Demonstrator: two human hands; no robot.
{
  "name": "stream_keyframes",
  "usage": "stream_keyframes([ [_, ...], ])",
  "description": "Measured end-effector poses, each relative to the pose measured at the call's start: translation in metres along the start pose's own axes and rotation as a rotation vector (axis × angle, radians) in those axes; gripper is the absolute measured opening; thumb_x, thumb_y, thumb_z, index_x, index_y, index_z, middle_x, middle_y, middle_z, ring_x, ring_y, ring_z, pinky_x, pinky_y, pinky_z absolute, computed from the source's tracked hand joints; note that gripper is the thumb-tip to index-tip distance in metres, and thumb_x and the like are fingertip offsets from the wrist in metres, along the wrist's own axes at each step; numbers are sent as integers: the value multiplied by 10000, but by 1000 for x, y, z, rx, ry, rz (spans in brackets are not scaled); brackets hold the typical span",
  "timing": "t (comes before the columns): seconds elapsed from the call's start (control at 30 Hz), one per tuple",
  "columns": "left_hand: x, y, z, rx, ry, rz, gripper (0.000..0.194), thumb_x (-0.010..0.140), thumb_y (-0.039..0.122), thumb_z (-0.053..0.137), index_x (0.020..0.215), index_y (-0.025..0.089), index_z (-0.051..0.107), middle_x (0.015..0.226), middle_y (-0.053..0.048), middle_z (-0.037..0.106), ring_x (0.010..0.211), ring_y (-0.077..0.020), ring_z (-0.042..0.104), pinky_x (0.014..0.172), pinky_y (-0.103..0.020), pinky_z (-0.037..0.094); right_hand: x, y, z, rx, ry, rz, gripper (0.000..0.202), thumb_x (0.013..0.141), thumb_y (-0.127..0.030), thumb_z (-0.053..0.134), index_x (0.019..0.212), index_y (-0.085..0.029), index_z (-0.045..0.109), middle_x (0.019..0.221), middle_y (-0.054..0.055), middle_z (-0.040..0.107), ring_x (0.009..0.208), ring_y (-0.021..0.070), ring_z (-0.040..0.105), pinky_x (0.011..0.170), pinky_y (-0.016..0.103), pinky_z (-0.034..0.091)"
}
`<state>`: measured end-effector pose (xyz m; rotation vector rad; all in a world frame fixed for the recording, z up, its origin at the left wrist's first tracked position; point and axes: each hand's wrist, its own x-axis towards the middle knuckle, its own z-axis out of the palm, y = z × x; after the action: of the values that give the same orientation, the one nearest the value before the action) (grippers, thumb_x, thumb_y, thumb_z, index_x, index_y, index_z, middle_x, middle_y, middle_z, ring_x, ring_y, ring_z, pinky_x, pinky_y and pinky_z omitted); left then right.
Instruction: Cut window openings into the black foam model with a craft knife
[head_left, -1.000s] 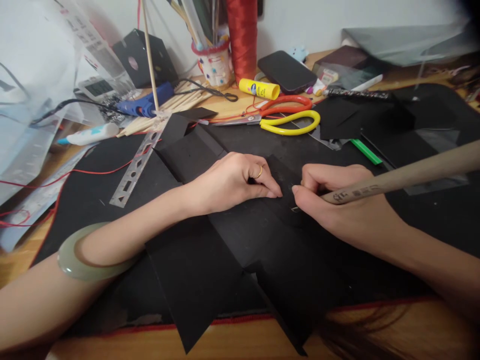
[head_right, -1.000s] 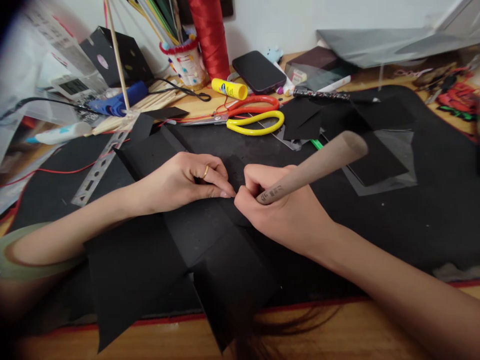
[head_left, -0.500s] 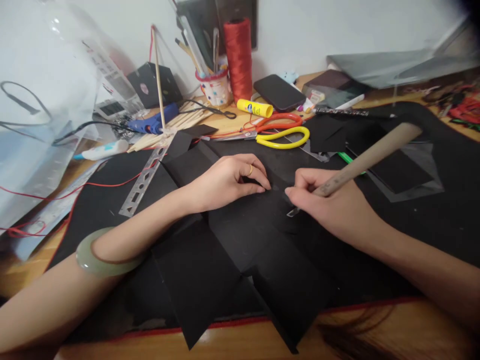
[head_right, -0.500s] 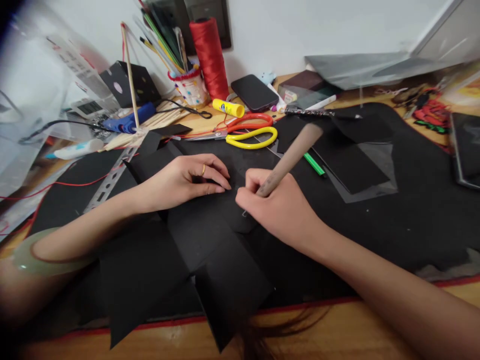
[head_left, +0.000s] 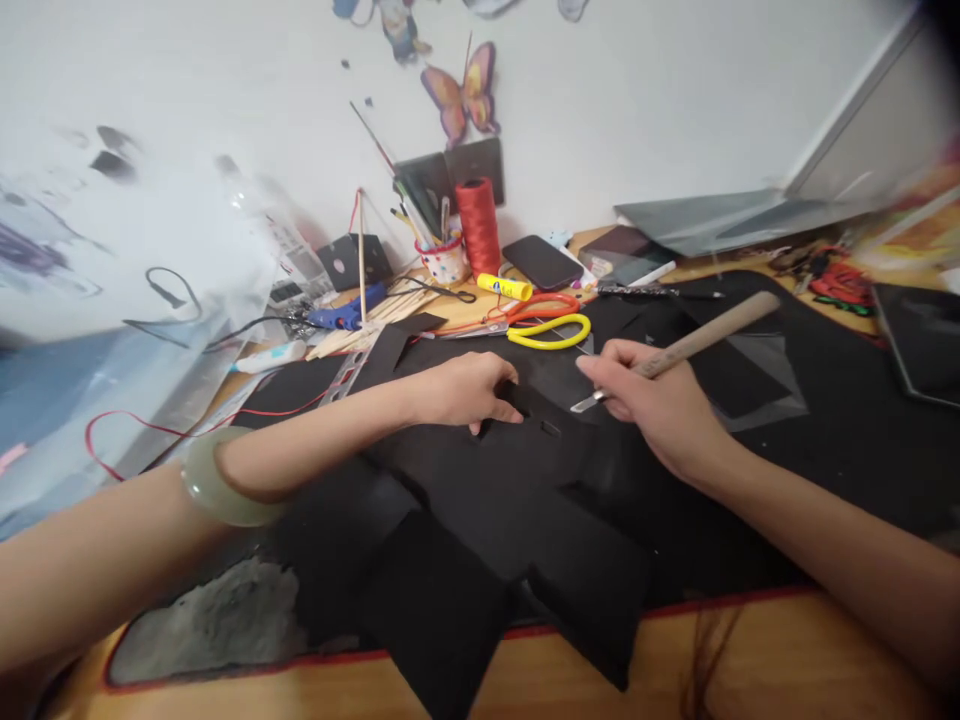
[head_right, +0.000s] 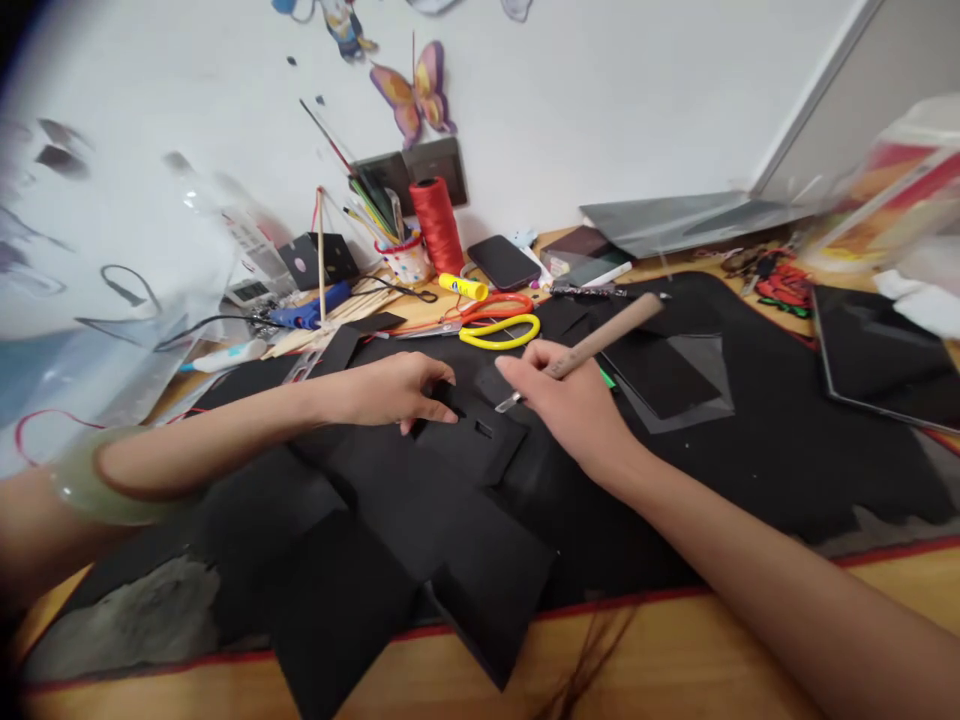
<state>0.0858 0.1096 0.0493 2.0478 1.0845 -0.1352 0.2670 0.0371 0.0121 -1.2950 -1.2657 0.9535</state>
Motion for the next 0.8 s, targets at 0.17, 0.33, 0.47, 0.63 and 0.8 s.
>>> stream_keyframes([
  [0.17, -30, -8, -6, -312, 112, -255, 360, 772, 344, 551, 1026, 118, 435, 496, 35, 513, 441, -124, 561, 431, -186, 412, 10, -17, -22, 64, 200, -90, 270, 739, -359, 594, 581, -174, 478, 487, -51, 358, 443, 58, 301, 400, 231, 172],
  [0.33, -58, -20, 12, -608, 178, -431, 243, 800, 276, 533, 939, 129, 399, 551, 26, 509, 478, -111, 593, 438, -158, 443, 8, -24, -27, -53, 218, -77, 259, 705, -398, 624, 617, -180, 514, 501, -43, 415, 453, 63, 330, 405, 224, 203],
  [0.47, -72, -23, 31, -749, 259, -452, 232, 847, 213, 460, 1016, 125, 327, 642, 17, 507, 514, -77, 595, 509, -154, 479, -1, -29, -8, -232, 52, -51, 239, 687, -388, 633, 623, -176, 544, 526, -36, 477, 483, 65, 396, 432, 207, 272],
  [0.63, -76, -33, 34, -700, 379, -393, 314, 797, 248, 541, 1024, 139, 354, 808, -35, 515, 512, -90, 560, 492, -213, 472, 0, -40, 23, -340, -160, -27, 166, 693, -300, 610, 654, -186, 495, 513, -49, 497, 456, 68, 424, 425, 195, 302],
  [0.8, -76, -47, 27, 35, 670, -23, 348, 746, 208, 598, 1066, 213, 460, 1085, -53, 456, 858, -180, 520, 714, -312, 461, 20, -45, 42, -373, -391, 5, 153, 671, -197, 563, 606, -190, 424, 499, -63, 431, 446, 70, 404, 417, 200, 285],
])
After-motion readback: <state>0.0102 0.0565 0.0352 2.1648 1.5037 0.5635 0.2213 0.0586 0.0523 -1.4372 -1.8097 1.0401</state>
